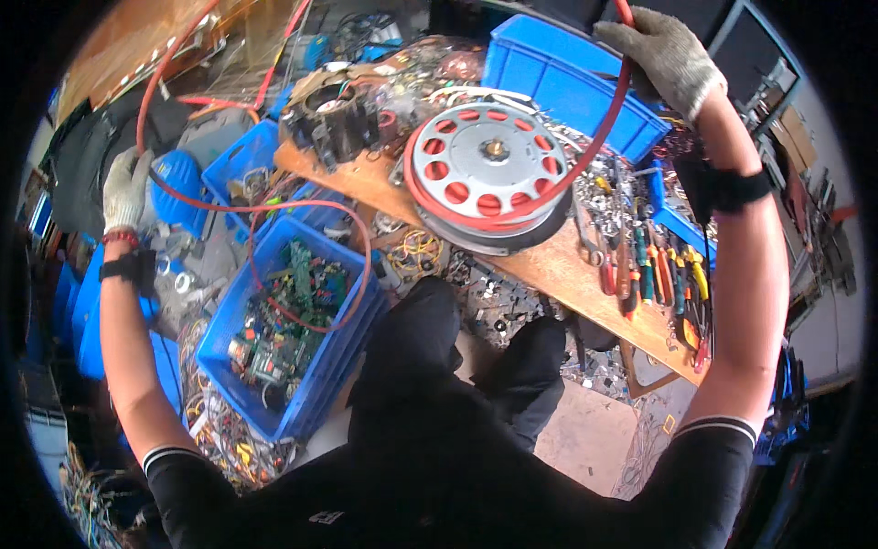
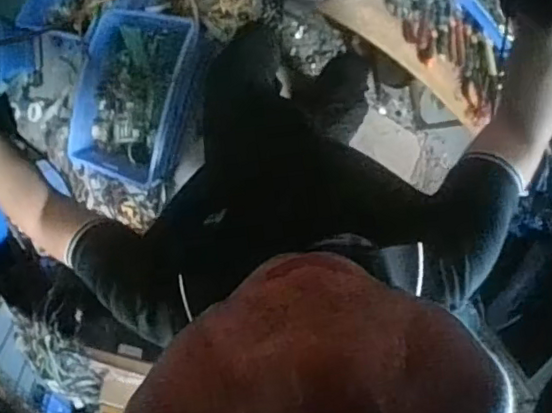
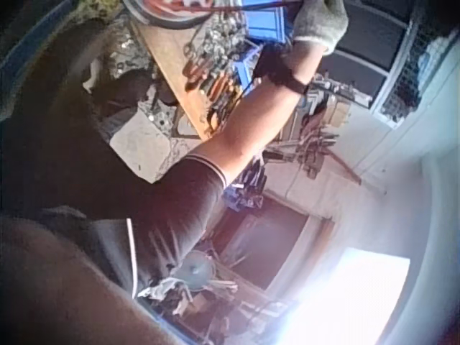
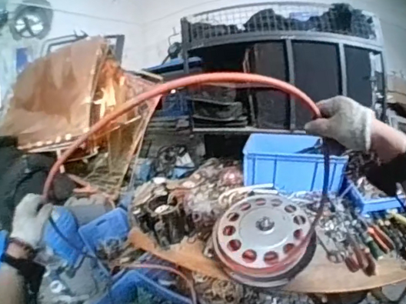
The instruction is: Disassembling a large industrial motor housing and sorting components.
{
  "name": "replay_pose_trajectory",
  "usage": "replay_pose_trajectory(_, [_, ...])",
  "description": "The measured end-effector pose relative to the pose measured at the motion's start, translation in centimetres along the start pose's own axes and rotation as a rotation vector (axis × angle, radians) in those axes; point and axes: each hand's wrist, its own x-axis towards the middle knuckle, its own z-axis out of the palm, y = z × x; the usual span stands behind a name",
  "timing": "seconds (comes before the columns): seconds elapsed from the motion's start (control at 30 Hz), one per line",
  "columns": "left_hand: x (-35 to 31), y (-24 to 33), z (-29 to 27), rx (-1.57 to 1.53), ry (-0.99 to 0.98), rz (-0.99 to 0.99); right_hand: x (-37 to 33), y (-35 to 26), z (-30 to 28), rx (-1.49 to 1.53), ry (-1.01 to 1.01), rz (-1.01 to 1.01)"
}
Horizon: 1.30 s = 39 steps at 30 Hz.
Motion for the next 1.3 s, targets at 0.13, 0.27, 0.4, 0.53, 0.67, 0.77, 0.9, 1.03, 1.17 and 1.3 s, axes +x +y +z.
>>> replay_pose_trajectory(0.13, [-0.9,-5.2,1.0,0.170,-0.162,-0.261,-2.6,-4.8,3.2,0.147,-0.246,0.042])
replay_pose_trajectory(0.27, [-3.3,-10.7,1.0,0.097,-0.162,-0.469,-2.3,-7.9,5.9,0.410,-0.420,-0.001])
replay_pose_trajectory(0.4, [-3.0,-6.6,2.3,0.103,-0.197,-0.521,-4.8,-19.2,7.0,0.494,-0.253,0.030])
replay_pose_trajectory(0.53, [-4.7,6.5,-3.1,0.017,-0.104,-0.300,-1.8,-21.0,12.2,0.750,-0.549,-0.004])
replay_pose_trajectory(0.67, [-6.9,17.8,-5.2,-1.150,-0.291,-0.033,-0.4,-21.1,20.8,-0.061,0.270,-1.338])
replay_pose_trajectory(0.77, [-8.4,23.4,-3.3,-1.325,-0.277,-0.038,-1.1,-23.4,25.2,-0.067,-0.183,-0.836])
replay_pose_trajectory(0.9, [-10.0,21.3,-2.2,-1.465,-0.359,-0.437,-0.7,-20.7,24.6,-0.007,-0.167,-0.911])
replay_pose_trajectory(1.03, [-12.1,17.5,-0.7,-1.215,-0.165,-0.150,2.4,-13.0,19.4,-0.034,-0.176,-1.081])
replay_pose_trajectory(1.17, [-12.0,14.1,-0.3,-1.491,-0.085,-0.717,-1.1,-8.8,15.5,-0.252,-0.470,-0.460])
replay_pose_trajectory(1.3, [-11.6,10.7,2.3,-1.328,0.061,-0.710,-7.1,-6.3,18.6,-0.340,-0.597,-0.081])
